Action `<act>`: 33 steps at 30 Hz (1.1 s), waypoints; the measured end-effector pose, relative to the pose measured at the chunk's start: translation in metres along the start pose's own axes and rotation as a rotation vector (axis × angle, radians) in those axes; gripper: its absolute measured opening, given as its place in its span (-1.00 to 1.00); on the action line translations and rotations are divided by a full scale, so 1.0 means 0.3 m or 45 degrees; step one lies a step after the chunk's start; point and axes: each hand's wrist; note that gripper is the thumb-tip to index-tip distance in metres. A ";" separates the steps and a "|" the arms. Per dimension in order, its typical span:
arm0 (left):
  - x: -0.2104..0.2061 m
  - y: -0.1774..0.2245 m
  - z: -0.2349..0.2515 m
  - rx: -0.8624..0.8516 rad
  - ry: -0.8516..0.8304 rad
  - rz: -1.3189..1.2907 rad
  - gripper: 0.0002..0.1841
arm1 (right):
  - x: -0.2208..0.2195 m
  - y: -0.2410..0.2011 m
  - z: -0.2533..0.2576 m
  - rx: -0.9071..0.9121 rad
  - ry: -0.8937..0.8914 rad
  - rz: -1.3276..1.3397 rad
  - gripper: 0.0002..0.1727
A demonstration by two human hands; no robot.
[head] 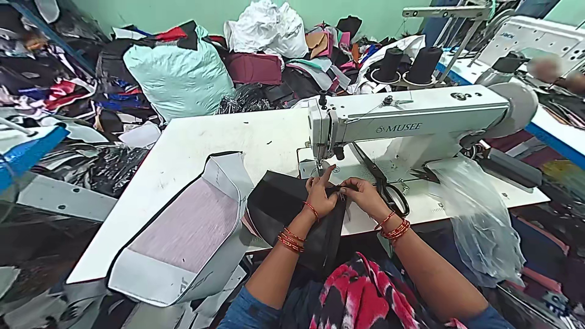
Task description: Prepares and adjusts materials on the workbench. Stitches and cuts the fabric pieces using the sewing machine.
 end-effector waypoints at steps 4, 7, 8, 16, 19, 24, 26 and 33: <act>0.011 -0.003 0.007 0.050 -0.015 -0.044 -0.25 | 0.019 0.004 -0.013 -0.068 0.051 0.060 -0.78; 0.014 -0.001 0.013 0.087 -0.025 -0.032 -0.24 | 0.026 0.006 -0.037 -0.064 0.049 0.014 -0.62; 0.013 0.000 0.015 0.091 -0.024 -0.027 -0.23 | 0.024 0.005 -0.045 -0.053 0.039 -0.002 -0.55; 0.017 0.002 0.018 0.096 -0.041 -0.042 -0.24 | -0.007 -0.022 -0.034 -0.090 0.040 -0.010 -0.39; 0.021 -0.010 0.022 0.082 -0.054 -0.072 -0.27 | -0.012 -0.023 -0.026 -0.105 0.052 0.059 -0.40; 0.026 -0.019 0.031 0.058 -0.088 -0.099 -0.32 | -0.020 -0.018 -0.028 -0.073 0.071 0.088 -0.44; 0.032 -0.014 0.029 0.064 -0.104 -0.116 -0.29 | -0.014 -0.024 -0.032 -0.083 0.059 0.131 -0.42; 0.034 0.000 0.028 0.098 -0.160 -0.057 -0.06 | 0.015 -0.051 -0.002 -0.095 0.017 0.053 -0.31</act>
Point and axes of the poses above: each hand's wrist, its own z-axis towards the middle knuckle, its own x-axis out of the back of the hand, y = z × x, and after that the axes turned 14 degrees about -z, right-handed
